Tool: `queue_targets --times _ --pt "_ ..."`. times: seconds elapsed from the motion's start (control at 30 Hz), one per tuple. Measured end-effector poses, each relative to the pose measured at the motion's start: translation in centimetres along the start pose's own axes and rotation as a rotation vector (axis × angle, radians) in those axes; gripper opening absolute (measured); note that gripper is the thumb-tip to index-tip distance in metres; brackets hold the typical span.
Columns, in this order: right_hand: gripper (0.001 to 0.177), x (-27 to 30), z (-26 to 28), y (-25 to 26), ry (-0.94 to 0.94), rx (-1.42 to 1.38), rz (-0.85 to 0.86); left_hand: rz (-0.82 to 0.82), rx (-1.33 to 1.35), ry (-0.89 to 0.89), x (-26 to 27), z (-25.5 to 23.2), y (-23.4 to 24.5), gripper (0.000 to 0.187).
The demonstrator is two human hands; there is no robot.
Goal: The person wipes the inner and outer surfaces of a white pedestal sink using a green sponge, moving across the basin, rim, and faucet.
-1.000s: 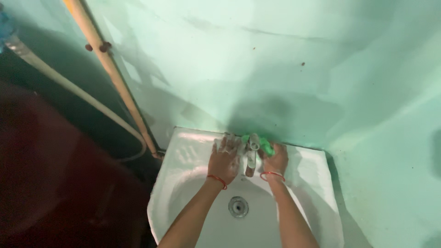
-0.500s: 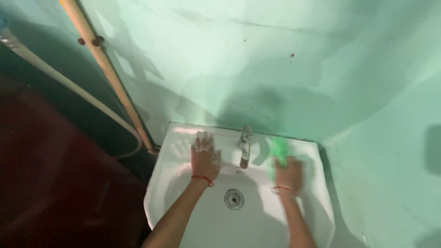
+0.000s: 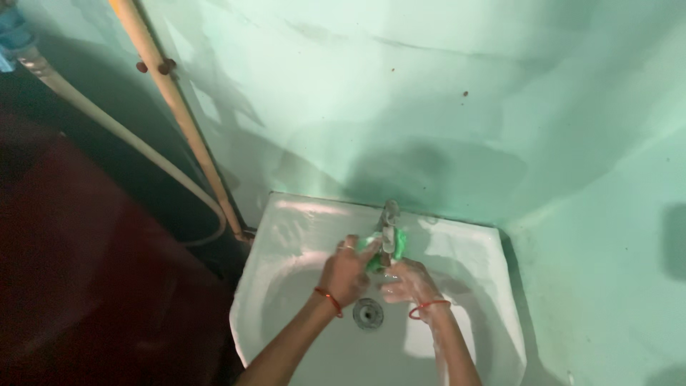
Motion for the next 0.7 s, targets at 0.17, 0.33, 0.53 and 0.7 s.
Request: queue_targets --times 0.17,0.33,0.53,0.7 --pt "0.077 1.3 5.6 -3.3 0.54 0.637 -0.135 -0.075 -0.528 0.181 -1.3 9.8 1.6 0.07" --pt "0.052 -3.3 5.7 -6.6 0.291 0.579 -0.45 -0.019 -0.372 -0.095 -6.7 8.9 -1.1 0.051" --pt "0.054 -4.2 7.6 -7.0 0.318 0.635 -0.58 -0.101 -0.256 -0.062 -11.1 3.7 -5.0 0.034" --pt "0.045 -2.9 7.3 -7.2 0.343 0.672 -0.634 -0.01 -0.472 0.005 -7.2 12.0 -2.1 0.077"
Point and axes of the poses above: each hand's wrist, its own x-axis away from the middle knuckle, its own y-axis out of the back of the hand, z = x × y, the point moved 6 cm from there along -x, towards the middle knuckle, and after that the axes turned 13 degrees about -x, right-handed, at the moved point
